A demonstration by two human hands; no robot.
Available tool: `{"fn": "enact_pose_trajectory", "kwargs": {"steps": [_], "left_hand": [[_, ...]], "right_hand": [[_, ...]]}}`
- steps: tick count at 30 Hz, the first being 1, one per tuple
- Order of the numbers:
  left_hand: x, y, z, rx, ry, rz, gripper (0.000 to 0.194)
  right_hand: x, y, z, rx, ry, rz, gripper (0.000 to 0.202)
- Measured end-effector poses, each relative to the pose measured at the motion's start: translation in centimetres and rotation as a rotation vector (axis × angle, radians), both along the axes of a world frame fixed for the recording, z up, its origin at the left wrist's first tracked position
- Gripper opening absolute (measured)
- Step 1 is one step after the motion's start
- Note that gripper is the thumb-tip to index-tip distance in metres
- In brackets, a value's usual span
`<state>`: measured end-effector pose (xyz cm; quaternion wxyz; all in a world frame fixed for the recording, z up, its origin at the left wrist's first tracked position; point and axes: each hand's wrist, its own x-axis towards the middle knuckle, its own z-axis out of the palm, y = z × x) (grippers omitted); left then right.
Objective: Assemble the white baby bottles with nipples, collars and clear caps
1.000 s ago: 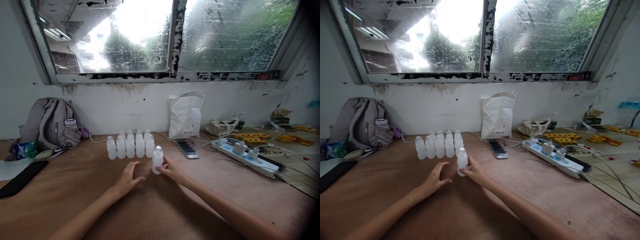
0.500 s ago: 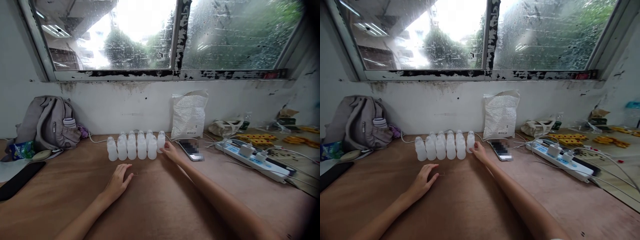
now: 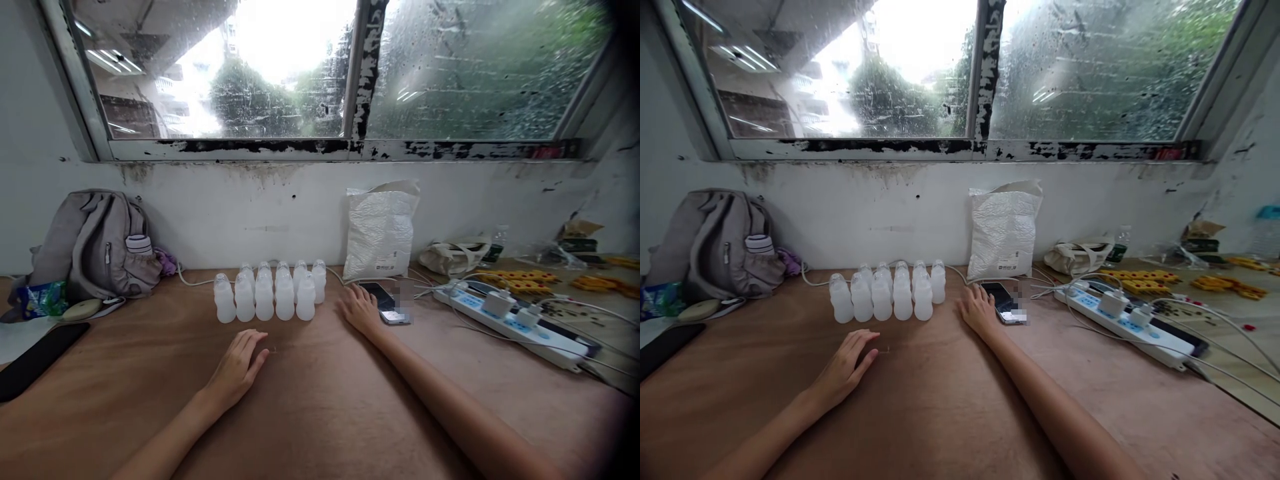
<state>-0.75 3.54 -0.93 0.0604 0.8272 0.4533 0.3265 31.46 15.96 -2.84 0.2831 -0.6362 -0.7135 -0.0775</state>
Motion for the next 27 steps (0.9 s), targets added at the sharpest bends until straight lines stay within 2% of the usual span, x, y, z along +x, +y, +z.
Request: {"fn": "enact_pose_trajectory", "kwargs": {"steps": [2,4,10,13,16,22,27], "left_hand": [[0.0,0.0,0.0,0.010,0.008,-0.006,0.029],[0.0,0.0,-0.1,0.017,0.006,-0.002,0.028],[-0.1,0.3,-0.3,0.019,-0.033,0.035,0.027],[-0.1,0.3,-0.3,0.017,-0.048,0.048,0.027],[-0.2,0.5,-0.4,0.017,-0.074,0.075,0.027],[-0.3,0.5,-0.3,-0.020,-0.125,0.093,0.026],[-0.2,0.6,0.1,-0.044,-0.218,0.145,0.025]], "right_hand": [[0.9,-0.2,-0.2,-0.009,-0.133,-0.104,0.044],[1.5,-0.1,-0.3,-0.048,-0.178,-0.170,0.047],[1.6,0.3,-0.5,-0.110,-0.164,-0.179,0.047],[1.3,-0.1,-0.1,0.015,-0.179,-0.138,0.040],[0.5,-0.7,0.4,0.093,-0.187,-0.035,0.030],[-1.3,-1.4,0.2,0.037,-0.214,0.090,0.023],[-1.3,-1.1,-0.3,-0.012,-0.213,0.136,0.021]]}}
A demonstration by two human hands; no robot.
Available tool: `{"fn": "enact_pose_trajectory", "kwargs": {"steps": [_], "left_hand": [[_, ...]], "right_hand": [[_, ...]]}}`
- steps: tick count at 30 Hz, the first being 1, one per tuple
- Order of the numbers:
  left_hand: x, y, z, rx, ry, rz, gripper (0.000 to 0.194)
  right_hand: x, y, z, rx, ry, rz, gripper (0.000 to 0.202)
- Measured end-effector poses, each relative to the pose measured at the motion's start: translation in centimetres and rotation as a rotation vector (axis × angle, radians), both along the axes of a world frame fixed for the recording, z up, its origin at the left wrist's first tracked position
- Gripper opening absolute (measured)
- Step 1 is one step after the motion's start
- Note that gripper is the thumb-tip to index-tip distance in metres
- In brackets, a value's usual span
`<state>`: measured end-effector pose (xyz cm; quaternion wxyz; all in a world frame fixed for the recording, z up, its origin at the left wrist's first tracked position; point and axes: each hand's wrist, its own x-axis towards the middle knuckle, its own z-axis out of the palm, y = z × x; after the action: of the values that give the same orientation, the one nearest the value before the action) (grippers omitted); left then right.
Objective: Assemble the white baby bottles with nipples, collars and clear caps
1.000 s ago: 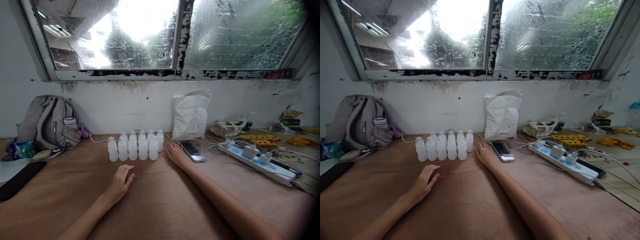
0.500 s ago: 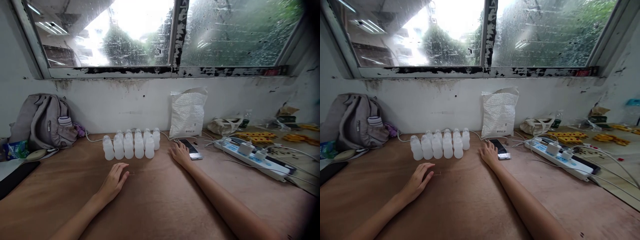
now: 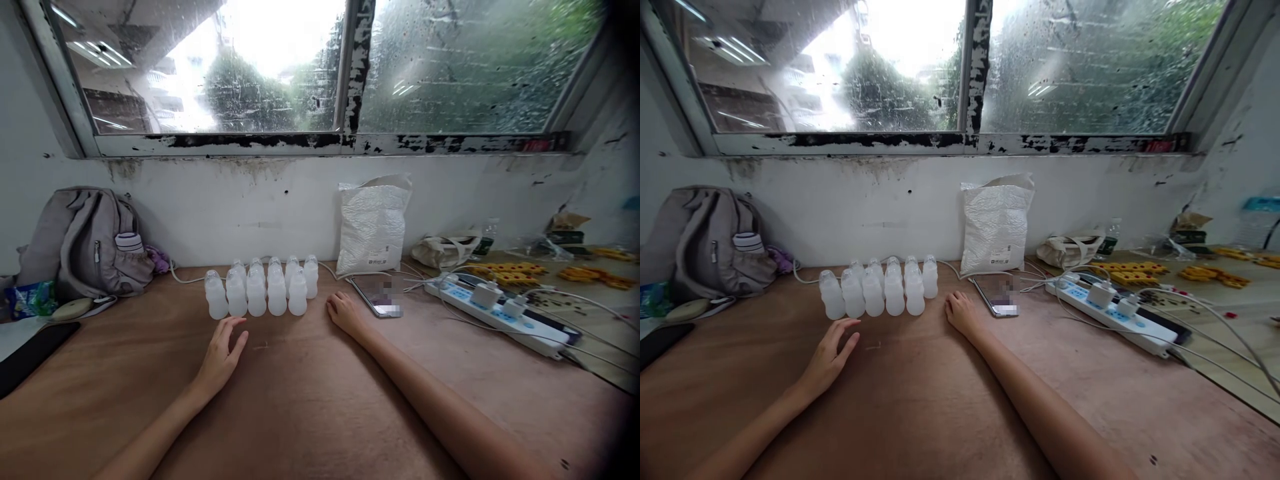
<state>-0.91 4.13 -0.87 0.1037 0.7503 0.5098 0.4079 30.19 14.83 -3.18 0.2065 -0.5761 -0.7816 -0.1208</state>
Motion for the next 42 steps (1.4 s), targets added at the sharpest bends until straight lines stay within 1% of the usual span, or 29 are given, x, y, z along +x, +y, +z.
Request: {"fn": "enact_pose_trajectory", "kwargs": {"steps": [2,4,6,8,11,13,15,19,21,23,26,28,29,30,31,33,34,35,36,37,38,40,42], "left_hand": [[-0.2,0.4,-0.2,0.012,-0.087,0.080,0.025],[-0.8,1.1,-0.6,0.066,-0.197,0.201,0.031],[-1.6,2.1,-1.0,0.131,-0.288,0.330,0.044],[-2.5,3.4,-1.2,0.155,-0.330,0.415,0.055],[-3.7,5.4,-1.0,0.123,-0.351,0.505,0.068],[-4.1,6.5,-0.7,0.051,-0.371,0.495,0.073],[-4.3,7.3,-0.3,-0.021,-0.389,0.437,0.075],[-4.4,8.0,0.1,-0.155,-0.412,0.258,0.063],[-4.6,7.9,0.3,-0.191,-0.409,0.201,0.055],[-5.0,7.7,0.4,-0.172,-0.402,0.231,0.050],[-5.4,6.6,0.5,-0.095,-0.418,0.388,0.052],[-5.1,5.2,0.7,-0.027,-0.409,0.462,0.051],[-4.7,4.3,0.8,0.030,-0.354,0.449,0.048],[-4.2,3.3,0.9,0.059,-0.287,0.393,0.045],[-3.4,2.3,0.9,0.044,-0.214,0.315,0.040],[-1.5,0.5,1.0,-0.051,-0.071,0.095,0.031],[-0.4,-0.2,0.9,-0.109,-0.008,-0.014,0.029],[0.6,-0.7,0.8,-0.136,0.037,-0.105,0.032],[1.6,-1.0,0.6,-0.126,0.048,-0.158,0.042],[2.4,-1.2,0.5,-0.131,0.060,-0.188,0.054],[3.2,-1.1,0.3,-0.147,0.072,-0.218,0.060],[4.2,-0.7,0.1,-0.166,0.069,-0.239,0.060],[4.6,-0.1,0.0,-0.187,0.049,-0.261,0.052]], "right_hand": [[0.1,0.1,-0.1,-0.019,0.002,0.002,0.022],[0.1,0.1,-0.1,-0.031,0.006,0.001,0.021],[0.1,0.1,-0.1,-0.038,0.009,-0.001,0.021],[0.0,0.0,-0.2,-0.042,0.014,-0.003,0.022],[0.0,-0.1,-0.2,-0.044,0.020,-0.003,0.022],[-0.1,-0.2,-0.1,-0.044,0.025,-0.004,0.022],[-0.1,-0.3,-0.1,-0.045,0.030,-0.004,0.022],[-0.2,-0.6,0.1,-0.046,0.041,-0.003,0.022],[-0.3,-0.7,0.2,-0.046,0.047,0.001,0.022],[-0.3,-0.7,0.2,-0.047,0.054,0.009,0.021],[-0.1,-0.6,0.3,-0.045,0.066,0.028,0.021],[0.1,-0.7,0.4,-0.046,0.072,0.055,0.020],[0.2,-0.8,0.5,-0.046,0.075,0.072,0.019],[0.2,-1.0,0.6,-0.045,0.075,0.088,0.019],[0.2,-1.3,0.7,-0.040,0.082,0.109,0.018],[0.2,-2.1,0.9,-0.019,0.117,0.178,0.020],[0.1,-2.6,0.9,-0.002,0.159,0.239,0.021],[-0.1,-3.2,0.9,0.002,0.200,0.302,0.021],[-0.2,-3.8,0.9,-0.003,0.241,0.355,0.021],[-0.4,-4.4,1.0,-0.026,0.278,0.396,0.021],[-0.5,-4.9,1.0,-0.056,0.313,0.426,0.021],[-0.6,-5.8,1.2,-0.139,0.335,0.478,0.021],[-0.5,-6.2,1.5,-0.216,0.314,0.523,0.021]]}}
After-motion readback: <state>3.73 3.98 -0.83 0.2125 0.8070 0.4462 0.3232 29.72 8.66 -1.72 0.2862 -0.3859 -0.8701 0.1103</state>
